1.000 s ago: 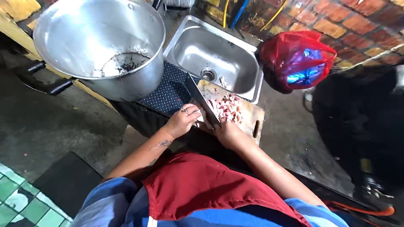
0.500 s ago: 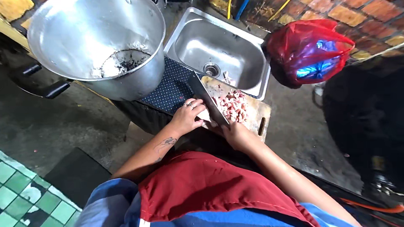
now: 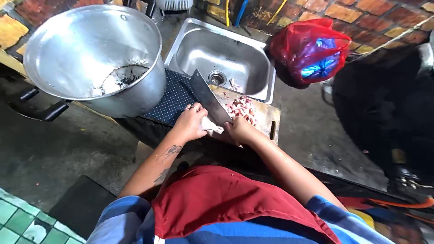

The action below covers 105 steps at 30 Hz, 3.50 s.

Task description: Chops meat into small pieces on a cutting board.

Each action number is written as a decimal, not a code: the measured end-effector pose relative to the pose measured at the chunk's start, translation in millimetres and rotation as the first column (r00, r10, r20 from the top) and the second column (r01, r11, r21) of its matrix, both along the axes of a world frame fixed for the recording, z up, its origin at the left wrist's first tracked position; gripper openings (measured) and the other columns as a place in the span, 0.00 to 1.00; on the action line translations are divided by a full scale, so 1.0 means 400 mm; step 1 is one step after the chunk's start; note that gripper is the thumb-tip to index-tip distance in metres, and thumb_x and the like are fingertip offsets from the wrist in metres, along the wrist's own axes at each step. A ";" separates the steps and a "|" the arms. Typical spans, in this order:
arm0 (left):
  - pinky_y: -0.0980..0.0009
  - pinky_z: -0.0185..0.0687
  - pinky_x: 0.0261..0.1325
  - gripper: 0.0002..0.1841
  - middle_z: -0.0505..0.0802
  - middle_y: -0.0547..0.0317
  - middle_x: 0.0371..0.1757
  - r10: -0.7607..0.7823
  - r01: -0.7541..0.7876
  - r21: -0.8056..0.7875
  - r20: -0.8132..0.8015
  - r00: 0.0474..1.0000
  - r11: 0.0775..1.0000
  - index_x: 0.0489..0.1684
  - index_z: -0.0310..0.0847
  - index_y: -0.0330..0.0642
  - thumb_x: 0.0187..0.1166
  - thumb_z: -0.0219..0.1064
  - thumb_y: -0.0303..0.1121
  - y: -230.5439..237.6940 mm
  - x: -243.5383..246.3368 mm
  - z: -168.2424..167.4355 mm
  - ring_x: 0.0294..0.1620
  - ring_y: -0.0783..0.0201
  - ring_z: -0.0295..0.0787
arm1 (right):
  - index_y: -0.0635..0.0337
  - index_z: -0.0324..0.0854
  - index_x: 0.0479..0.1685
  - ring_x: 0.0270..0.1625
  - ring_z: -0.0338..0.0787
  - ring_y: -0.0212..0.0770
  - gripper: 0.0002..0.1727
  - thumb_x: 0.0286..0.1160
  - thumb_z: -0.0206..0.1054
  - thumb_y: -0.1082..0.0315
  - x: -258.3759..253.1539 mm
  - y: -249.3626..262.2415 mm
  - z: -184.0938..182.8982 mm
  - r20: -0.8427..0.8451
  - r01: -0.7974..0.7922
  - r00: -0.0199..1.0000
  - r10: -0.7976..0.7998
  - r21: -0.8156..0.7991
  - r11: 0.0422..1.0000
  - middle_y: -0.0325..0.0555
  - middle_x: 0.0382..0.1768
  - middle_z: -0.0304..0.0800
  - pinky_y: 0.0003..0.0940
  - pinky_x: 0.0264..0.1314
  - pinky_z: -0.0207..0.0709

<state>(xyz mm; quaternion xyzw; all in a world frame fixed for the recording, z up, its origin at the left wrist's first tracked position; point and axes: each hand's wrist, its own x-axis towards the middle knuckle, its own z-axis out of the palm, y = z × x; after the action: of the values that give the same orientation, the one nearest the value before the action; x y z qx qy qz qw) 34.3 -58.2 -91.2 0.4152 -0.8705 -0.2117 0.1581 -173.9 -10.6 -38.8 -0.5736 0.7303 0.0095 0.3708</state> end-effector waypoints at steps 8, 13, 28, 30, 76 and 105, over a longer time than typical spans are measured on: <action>0.63 0.90 0.53 0.24 0.92 0.55 0.49 0.529 -0.174 0.532 -0.642 0.556 0.828 0.64 0.76 0.35 0.67 0.71 0.28 -0.003 0.066 0.055 0.48 0.66 0.91 | 0.66 0.76 0.56 0.14 0.80 0.35 0.20 0.96 0.51 0.55 -0.047 0.029 0.034 0.292 0.154 0.942 -0.168 0.070 0.986 0.45 0.20 0.79 0.30 0.21 0.80; 0.63 0.86 0.62 0.20 0.92 0.52 0.51 0.188 -0.043 0.254 -0.583 0.790 0.966 0.59 0.82 0.32 0.70 0.74 0.30 -0.033 -0.098 0.170 0.53 0.67 0.90 | 0.66 0.78 0.50 0.11 0.79 0.31 0.18 0.96 0.52 0.58 -0.164 0.173 0.105 0.440 0.388 0.844 -0.307 -0.105 0.916 0.38 0.13 0.77 0.27 0.19 0.80; 0.44 0.75 0.76 0.33 0.85 0.42 0.74 -0.578 0.570 0.103 0.211 0.788 0.815 0.80 0.76 0.42 0.69 0.74 0.23 -0.131 -0.583 0.186 0.75 0.42 0.82 | 0.64 0.77 0.43 0.07 0.76 0.26 0.13 0.93 0.54 0.64 -0.375 0.525 0.059 0.456 0.781 0.622 -0.637 -0.296 0.550 0.32 0.09 0.74 0.24 0.12 0.76; 0.46 0.76 0.74 0.24 0.89 0.43 0.64 -0.560 0.571 0.009 0.212 0.801 0.821 0.66 0.84 0.38 0.66 0.73 0.21 -0.148 -0.493 0.223 0.69 0.44 0.84 | 0.64 0.78 0.42 0.07 0.76 0.26 0.13 0.93 0.54 0.65 -0.380 0.540 0.050 0.476 0.789 0.610 -0.634 -0.287 0.543 0.32 0.09 0.75 0.24 0.11 0.75; 0.45 0.85 0.64 0.19 0.89 0.42 0.62 0.076 -0.066 0.089 -0.120 0.990 0.994 0.54 0.89 0.35 0.68 0.79 0.36 0.019 -0.101 -0.003 0.61 0.43 0.89 | 0.68 0.77 0.70 0.50 0.93 0.60 0.24 0.95 0.49 0.57 -0.005 0.126 0.081 -0.145 0.018 0.989 -0.015 0.016 1.000 0.65 0.48 0.90 0.60 0.57 0.83; 0.52 0.86 0.68 0.10 0.91 0.42 0.62 0.059 -0.047 0.043 -0.340 0.939 0.998 0.48 0.91 0.36 0.76 0.71 0.30 0.072 -0.067 -0.064 0.62 0.49 0.91 | 0.63 0.78 0.58 0.20 0.86 0.41 0.17 0.94 0.51 0.58 -0.022 0.109 0.230 0.040 0.067 0.997 -0.059 -0.822 0.565 0.44 0.22 0.83 0.46 0.24 0.84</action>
<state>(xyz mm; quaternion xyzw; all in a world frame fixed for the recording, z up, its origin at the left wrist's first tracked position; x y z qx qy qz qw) 7.6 -29.4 -116.7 0.3982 -0.8147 -0.2909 0.3050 -182.7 33.0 53.1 -0.6538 0.6695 -0.3466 0.0646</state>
